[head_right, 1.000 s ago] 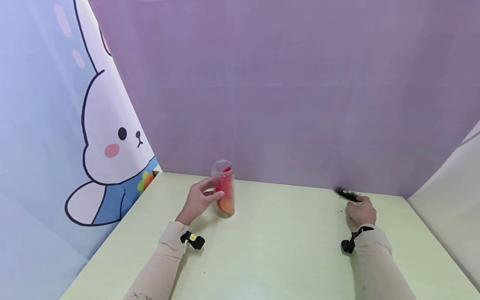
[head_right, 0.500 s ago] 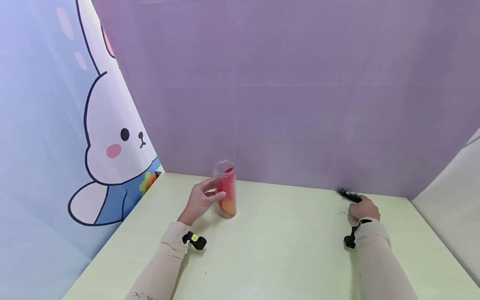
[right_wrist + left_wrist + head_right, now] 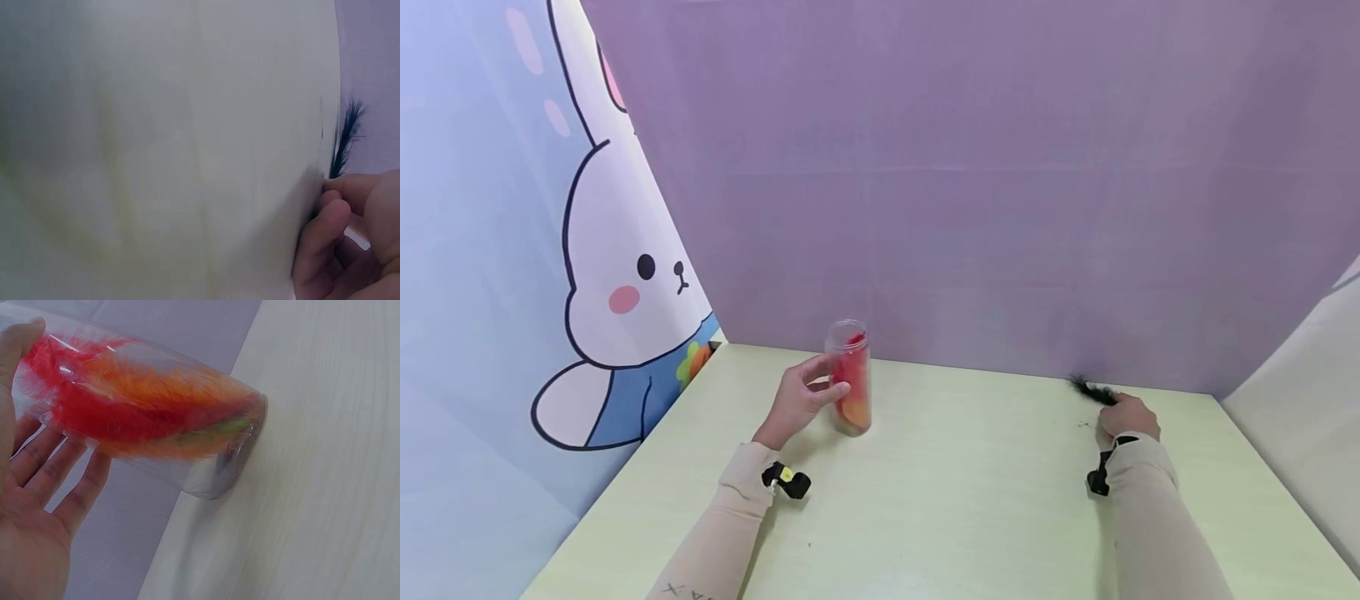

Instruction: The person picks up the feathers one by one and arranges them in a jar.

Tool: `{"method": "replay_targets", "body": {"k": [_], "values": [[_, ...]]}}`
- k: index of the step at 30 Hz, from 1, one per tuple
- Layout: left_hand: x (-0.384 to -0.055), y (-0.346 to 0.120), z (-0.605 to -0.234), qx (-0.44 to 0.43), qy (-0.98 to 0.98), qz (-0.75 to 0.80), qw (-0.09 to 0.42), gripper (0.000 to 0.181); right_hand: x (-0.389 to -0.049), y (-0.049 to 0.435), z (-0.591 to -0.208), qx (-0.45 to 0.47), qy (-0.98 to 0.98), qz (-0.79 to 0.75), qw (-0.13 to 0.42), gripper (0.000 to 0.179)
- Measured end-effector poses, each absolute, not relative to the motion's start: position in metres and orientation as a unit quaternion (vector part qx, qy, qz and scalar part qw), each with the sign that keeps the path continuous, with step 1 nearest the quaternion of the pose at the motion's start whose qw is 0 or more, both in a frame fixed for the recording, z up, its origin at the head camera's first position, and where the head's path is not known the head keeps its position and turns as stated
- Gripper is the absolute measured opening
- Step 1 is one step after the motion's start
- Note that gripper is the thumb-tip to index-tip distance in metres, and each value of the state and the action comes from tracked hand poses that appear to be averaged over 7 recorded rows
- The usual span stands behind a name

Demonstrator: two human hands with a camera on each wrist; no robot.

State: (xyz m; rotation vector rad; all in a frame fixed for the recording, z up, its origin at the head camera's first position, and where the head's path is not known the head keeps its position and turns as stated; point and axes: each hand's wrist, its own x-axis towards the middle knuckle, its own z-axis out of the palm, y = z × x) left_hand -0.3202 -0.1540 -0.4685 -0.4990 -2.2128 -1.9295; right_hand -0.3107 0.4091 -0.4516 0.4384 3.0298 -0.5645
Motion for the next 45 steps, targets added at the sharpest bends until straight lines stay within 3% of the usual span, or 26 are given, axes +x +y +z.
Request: {"method": "replay_targets", "body": {"k": [8, 18, 25, 39, 45], "values": [[-0.320, -0.155, -0.467, -0.166, -0.738, -0.650, 0.078, 0.058, -0.304, 0.406, -0.457, 0.180, 0.954, -0.234, -0.057, 0.046], [-0.320, -0.157, -0.467, -0.166, -0.733, -0.655, 0.078, 0.057, -0.301, 0.405, -0.450, 0.166, 0.957, -0.235, -0.040, 0.033], [-0.321, -0.158, -0.468, -0.167, -0.735, -0.653, 0.077, 0.059, -0.296, 0.400, -0.449, 0.161, 0.956, -0.242, -0.026, 0.037], [-0.317, -0.161, -0.465, -0.170, -0.729, -0.659, 0.076, 0.060, -0.278, 0.376, -0.440, 0.122, 0.959, -0.249, -0.056, 0.040], [-0.316, -0.161, -0.464, -0.168, -0.733, -0.655, 0.076, 0.060, -0.275, 0.366, -0.434, 0.108, 0.958, -0.263, -0.035, 0.041]]}}
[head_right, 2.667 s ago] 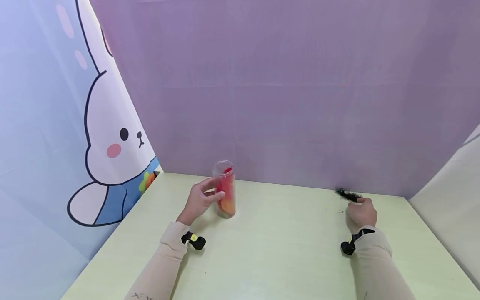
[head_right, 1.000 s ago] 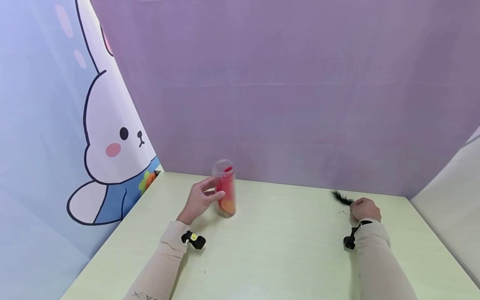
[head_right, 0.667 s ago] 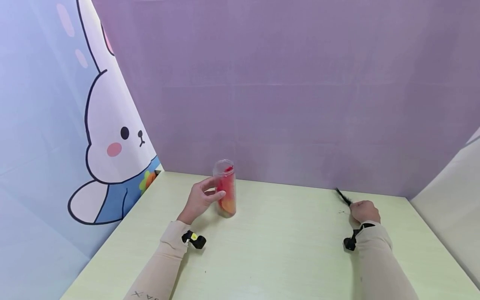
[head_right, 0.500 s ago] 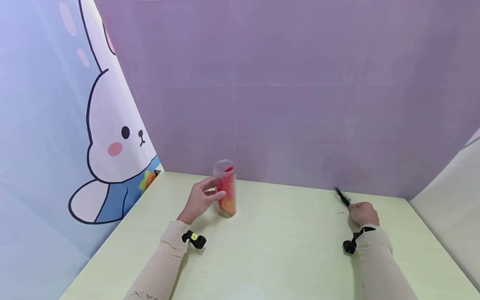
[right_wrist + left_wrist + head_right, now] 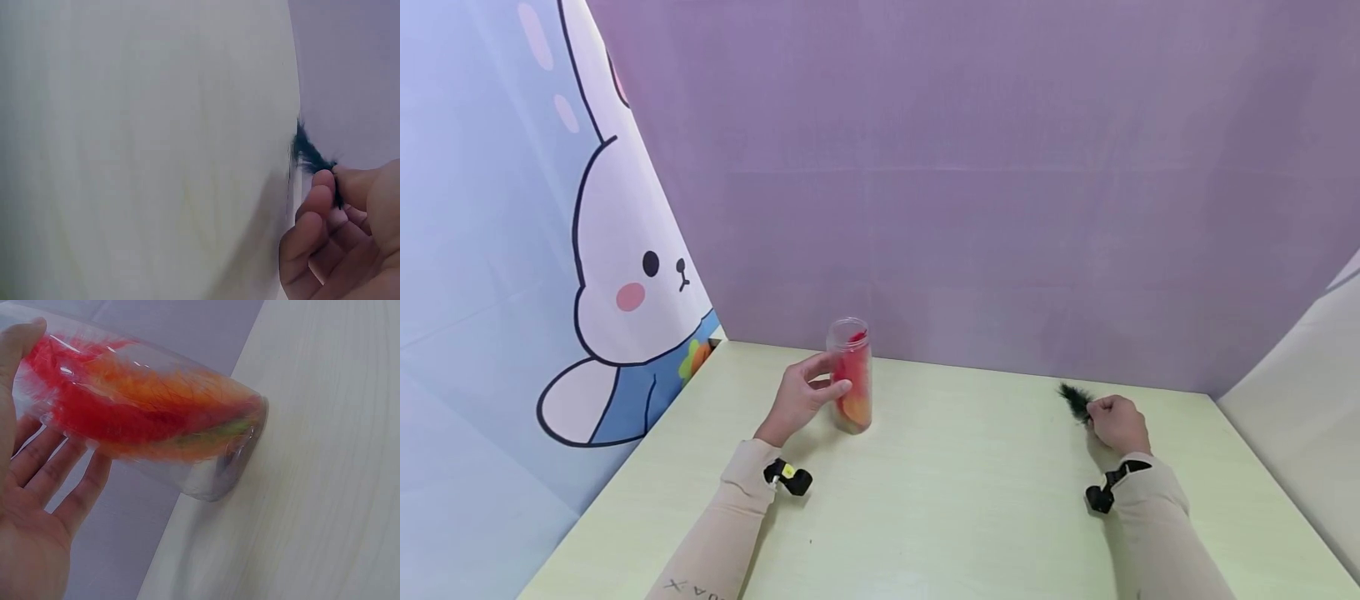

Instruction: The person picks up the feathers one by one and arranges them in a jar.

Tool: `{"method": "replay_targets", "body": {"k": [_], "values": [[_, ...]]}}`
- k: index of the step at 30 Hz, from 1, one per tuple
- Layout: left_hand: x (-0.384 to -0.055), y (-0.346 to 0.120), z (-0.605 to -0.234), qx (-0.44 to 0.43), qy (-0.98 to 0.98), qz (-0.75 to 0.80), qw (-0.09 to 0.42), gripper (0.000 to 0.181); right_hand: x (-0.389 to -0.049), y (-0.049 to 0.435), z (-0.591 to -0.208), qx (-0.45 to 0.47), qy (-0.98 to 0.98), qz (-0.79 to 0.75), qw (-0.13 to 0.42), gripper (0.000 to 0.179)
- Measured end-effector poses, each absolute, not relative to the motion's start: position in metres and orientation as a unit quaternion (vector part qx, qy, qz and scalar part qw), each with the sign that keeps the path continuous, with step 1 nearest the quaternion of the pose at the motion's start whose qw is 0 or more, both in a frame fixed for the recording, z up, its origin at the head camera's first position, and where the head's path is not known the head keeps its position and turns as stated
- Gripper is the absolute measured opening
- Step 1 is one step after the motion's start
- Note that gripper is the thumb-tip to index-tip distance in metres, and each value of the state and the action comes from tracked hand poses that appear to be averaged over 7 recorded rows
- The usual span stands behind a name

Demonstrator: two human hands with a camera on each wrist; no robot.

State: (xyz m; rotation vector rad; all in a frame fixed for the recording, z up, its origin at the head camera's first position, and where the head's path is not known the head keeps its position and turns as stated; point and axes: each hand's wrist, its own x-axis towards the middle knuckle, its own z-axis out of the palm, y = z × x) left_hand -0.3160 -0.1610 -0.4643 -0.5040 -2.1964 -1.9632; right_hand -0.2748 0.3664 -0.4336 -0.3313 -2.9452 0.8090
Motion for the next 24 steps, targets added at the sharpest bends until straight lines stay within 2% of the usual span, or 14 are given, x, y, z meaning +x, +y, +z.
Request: {"method": "replay_targets", "body": {"k": [10, 19, 24], "values": [[-0.317, -0.162, -0.465, -0.167, -0.734, -0.655, 0.067, 0.059, -0.273, 0.344, -0.432, -0.049, -0.942, 0.326, 0.055, 0.036], [-0.317, -0.163, -0.468, -0.168, -0.733, -0.655, 0.068, 0.060, -0.272, 0.314, -0.410, 0.011, -0.916, 0.400, 0.036, 0.048], [-0.318, -0.162, -0.469, -0.168, -0.734, -0.655, 0.065, 0.061, -0.267, 0.302, -0.402, 0.034, -0.903, 0.428, 0.022, 0.047]]}}
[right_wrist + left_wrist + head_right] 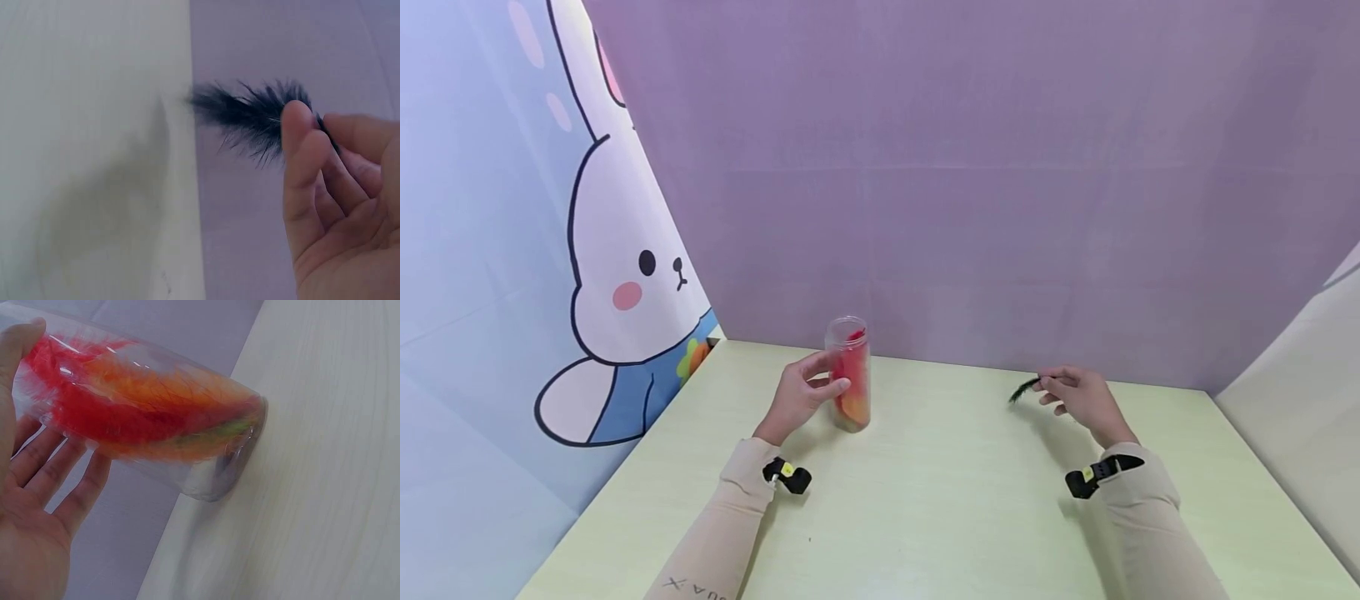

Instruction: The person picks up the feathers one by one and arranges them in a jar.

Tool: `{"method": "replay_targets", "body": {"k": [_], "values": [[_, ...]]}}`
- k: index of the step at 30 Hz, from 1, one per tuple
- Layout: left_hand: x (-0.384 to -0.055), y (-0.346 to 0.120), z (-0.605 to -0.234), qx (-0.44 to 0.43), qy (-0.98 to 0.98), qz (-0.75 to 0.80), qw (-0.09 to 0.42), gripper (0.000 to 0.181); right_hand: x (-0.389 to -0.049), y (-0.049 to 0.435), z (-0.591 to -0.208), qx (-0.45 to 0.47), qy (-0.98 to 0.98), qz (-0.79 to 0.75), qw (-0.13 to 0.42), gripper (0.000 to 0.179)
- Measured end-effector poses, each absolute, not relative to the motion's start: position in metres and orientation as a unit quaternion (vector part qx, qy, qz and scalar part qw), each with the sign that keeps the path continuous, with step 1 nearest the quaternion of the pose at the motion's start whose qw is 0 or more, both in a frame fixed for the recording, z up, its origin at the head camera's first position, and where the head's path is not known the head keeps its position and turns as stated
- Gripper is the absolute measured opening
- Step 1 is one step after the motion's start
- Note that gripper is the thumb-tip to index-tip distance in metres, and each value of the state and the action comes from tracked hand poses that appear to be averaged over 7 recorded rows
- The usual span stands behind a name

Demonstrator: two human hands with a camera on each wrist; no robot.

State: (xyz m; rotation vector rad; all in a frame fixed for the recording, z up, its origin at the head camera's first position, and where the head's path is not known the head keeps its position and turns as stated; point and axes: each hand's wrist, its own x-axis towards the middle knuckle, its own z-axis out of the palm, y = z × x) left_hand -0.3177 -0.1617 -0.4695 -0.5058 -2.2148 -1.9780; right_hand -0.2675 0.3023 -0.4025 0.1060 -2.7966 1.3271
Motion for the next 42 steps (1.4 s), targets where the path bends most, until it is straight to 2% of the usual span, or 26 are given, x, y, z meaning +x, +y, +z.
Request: {"method": "replay_targets", "body": {"k": [6, 15, 25, 42], "values": [[-0.319, -0.162, -0.469, -0.170, -0.728, -0.661, 0.068, 0.059, -0.264, 0.287, -0.389, 0.073, -0.888, 0.453, 0.019, 0.046], [-0.320, -0.161, -0.467, -0.180, -0.724, -0.662, 0.076, 0.058, -0.264, 0.266, -0.371, 0.069, -0.886, 0.455, 0.053, 0.044], [-0.319, -0.163, -0.464, -0.181, -0.717, -0.670, 0.073, 0.057, -0.264, 0.244, -0.357, 0.072, -0.859, 0.489, 0.132, 0.034], [-0.316, -0.166, -0.466, -0.183, -0.722, -0.663, 0.070, 0.058, -0.259, 0.195, -0.334, 0.088, -0.840, 0.509, 0.168, 0.031]]}}
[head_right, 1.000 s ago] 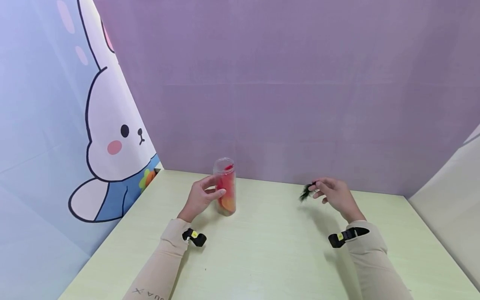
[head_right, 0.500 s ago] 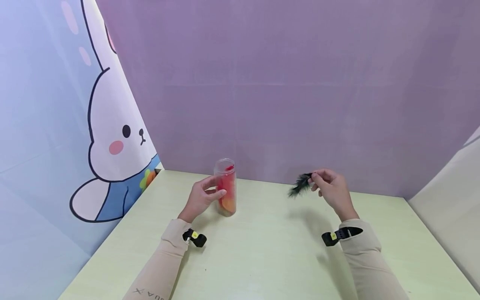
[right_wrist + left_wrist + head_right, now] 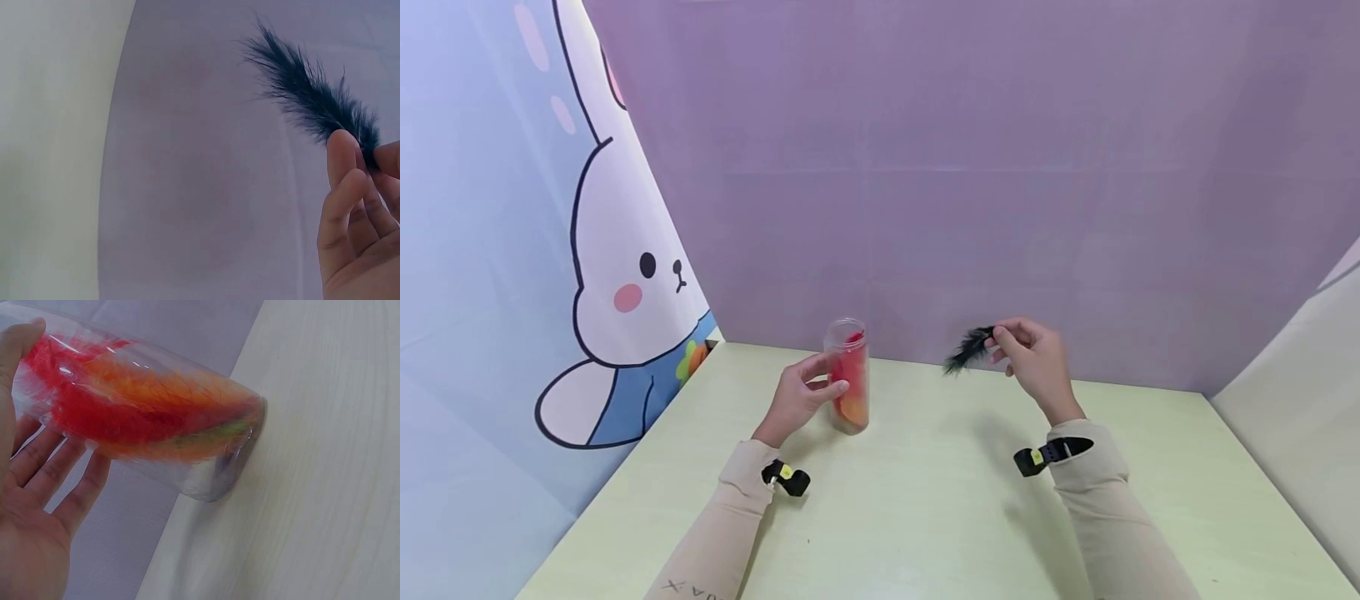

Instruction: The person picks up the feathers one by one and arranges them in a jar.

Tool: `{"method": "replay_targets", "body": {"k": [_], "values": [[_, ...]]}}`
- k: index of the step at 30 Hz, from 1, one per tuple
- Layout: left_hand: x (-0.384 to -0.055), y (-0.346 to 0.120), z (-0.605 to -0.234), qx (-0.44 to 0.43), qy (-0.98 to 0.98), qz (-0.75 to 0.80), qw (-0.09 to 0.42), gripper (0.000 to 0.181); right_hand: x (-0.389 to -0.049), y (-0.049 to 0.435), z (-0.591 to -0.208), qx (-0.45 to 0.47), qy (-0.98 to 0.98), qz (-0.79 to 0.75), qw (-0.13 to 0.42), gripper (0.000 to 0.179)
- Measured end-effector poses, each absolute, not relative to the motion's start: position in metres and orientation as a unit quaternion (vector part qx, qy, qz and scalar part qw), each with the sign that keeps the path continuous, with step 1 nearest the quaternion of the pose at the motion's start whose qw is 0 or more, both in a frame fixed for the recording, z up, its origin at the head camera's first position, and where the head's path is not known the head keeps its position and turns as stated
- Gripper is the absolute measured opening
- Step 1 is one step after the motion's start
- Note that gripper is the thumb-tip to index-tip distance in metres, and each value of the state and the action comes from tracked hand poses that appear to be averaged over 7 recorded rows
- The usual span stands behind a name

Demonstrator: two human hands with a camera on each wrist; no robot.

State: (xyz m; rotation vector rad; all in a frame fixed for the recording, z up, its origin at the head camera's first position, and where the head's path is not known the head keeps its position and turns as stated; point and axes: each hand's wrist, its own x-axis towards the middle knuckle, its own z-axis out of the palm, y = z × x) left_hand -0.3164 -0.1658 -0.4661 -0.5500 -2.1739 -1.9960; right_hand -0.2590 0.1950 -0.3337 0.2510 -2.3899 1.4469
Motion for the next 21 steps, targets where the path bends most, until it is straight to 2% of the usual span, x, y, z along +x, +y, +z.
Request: {"method": "replay_targets", "body": {"k": [10, 21], "values": [[-0.315, -0.164, -0.466, -0.181, -0.725, -0.661, 0.072, 0.058, -0.259, 0.168, -0.314, 0.103, -0.845, 0.484, 0.202, 0.036], [-0.314, -0.164, -0.465, -0.181, -0.720, -0.666, 0.071, 0.058, -0.261, 0.133, -0.298, 0.111, -0.825, 0.502, 0.234, 0.031]]}}
